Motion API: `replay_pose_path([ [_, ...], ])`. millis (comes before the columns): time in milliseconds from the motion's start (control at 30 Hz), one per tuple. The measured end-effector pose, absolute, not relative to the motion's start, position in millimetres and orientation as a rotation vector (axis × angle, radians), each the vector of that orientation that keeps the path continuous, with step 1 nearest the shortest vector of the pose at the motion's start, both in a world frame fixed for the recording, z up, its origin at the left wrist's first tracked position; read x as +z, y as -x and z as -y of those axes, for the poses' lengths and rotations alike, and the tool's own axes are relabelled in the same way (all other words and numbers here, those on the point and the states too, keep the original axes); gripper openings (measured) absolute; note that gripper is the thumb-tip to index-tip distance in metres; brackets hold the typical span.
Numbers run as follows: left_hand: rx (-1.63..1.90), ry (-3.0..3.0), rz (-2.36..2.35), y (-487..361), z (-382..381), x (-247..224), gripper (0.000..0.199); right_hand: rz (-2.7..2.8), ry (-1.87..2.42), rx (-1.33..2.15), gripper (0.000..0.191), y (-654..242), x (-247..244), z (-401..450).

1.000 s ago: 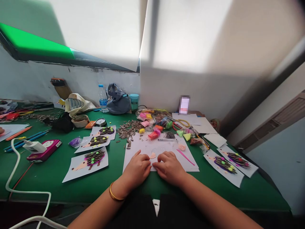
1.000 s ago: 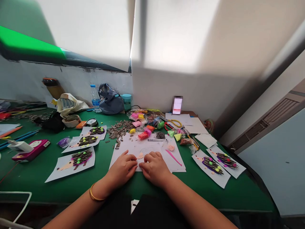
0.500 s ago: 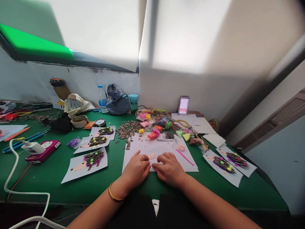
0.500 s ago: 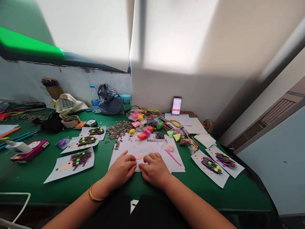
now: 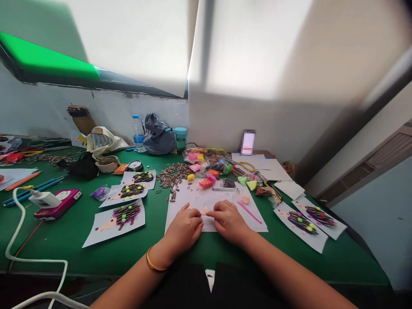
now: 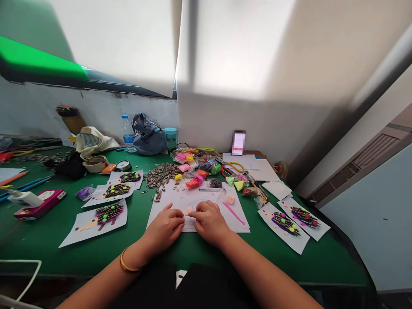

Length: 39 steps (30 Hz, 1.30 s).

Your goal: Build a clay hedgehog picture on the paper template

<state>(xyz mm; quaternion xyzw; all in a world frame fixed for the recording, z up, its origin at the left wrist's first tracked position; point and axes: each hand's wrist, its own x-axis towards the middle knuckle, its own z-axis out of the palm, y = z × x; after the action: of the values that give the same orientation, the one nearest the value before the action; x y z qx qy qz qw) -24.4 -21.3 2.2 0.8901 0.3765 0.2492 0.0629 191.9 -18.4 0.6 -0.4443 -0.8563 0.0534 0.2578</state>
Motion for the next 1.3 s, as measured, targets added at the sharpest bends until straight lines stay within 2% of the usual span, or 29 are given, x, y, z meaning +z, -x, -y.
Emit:
replay_pose_path([
  [500, 0.724, -2.713, -1.204, 25.8, 23.5, 3.2, 0.021, 2.375, 1.182, 0.141, 0.037, -187.4, -1.6, 3.1],
  [1300, 0.737, -2.709, -1.192, 26.4, 23.7, 4.8, 0.022, 2.342, 1.178, 0.139, 0.038, -188.5, -3.0, 4.0],
])
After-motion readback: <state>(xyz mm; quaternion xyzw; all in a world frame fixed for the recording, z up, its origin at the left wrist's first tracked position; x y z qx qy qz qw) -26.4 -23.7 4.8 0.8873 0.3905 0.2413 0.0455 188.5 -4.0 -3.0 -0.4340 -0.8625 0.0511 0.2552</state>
